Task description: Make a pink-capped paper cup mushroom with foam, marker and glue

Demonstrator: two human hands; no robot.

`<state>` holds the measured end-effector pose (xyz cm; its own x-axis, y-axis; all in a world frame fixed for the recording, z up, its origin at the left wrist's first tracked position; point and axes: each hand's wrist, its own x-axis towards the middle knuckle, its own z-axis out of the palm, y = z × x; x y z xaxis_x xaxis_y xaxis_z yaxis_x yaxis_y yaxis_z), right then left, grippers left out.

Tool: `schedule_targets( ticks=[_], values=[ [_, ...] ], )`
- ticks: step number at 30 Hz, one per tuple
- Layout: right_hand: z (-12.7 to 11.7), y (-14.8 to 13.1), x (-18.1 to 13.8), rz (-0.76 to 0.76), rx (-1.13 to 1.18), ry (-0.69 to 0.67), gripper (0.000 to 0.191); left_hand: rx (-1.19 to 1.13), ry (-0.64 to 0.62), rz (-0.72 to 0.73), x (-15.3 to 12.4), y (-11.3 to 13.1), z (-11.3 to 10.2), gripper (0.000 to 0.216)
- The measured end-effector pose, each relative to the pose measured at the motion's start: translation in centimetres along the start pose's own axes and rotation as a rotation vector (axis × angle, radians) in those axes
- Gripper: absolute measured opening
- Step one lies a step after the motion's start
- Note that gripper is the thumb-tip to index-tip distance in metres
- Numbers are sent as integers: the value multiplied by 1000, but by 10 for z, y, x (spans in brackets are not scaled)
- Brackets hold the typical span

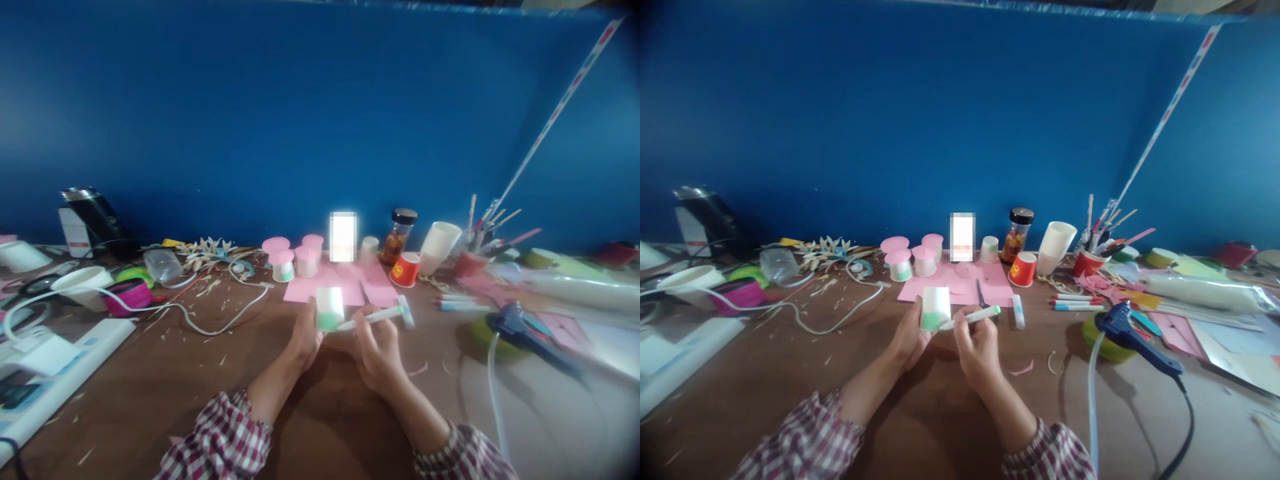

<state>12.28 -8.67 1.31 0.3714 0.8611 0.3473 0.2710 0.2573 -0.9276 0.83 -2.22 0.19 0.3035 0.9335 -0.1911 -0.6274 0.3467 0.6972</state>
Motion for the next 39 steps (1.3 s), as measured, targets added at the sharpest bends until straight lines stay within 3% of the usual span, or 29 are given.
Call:
schedule_targets(
  ticks=[21,27,39],
  values=[
    [0,4,0,-15,5,1,23,-4,33,-26,1,0,0,37],
    [-1,-10,1,-51,1,101,24,8,-13,-40,3,-4,-4,42],
    [-1,1,0,-73,-34,22,19,-44,-6,-70,3,-3,-2,39]
  ],
)
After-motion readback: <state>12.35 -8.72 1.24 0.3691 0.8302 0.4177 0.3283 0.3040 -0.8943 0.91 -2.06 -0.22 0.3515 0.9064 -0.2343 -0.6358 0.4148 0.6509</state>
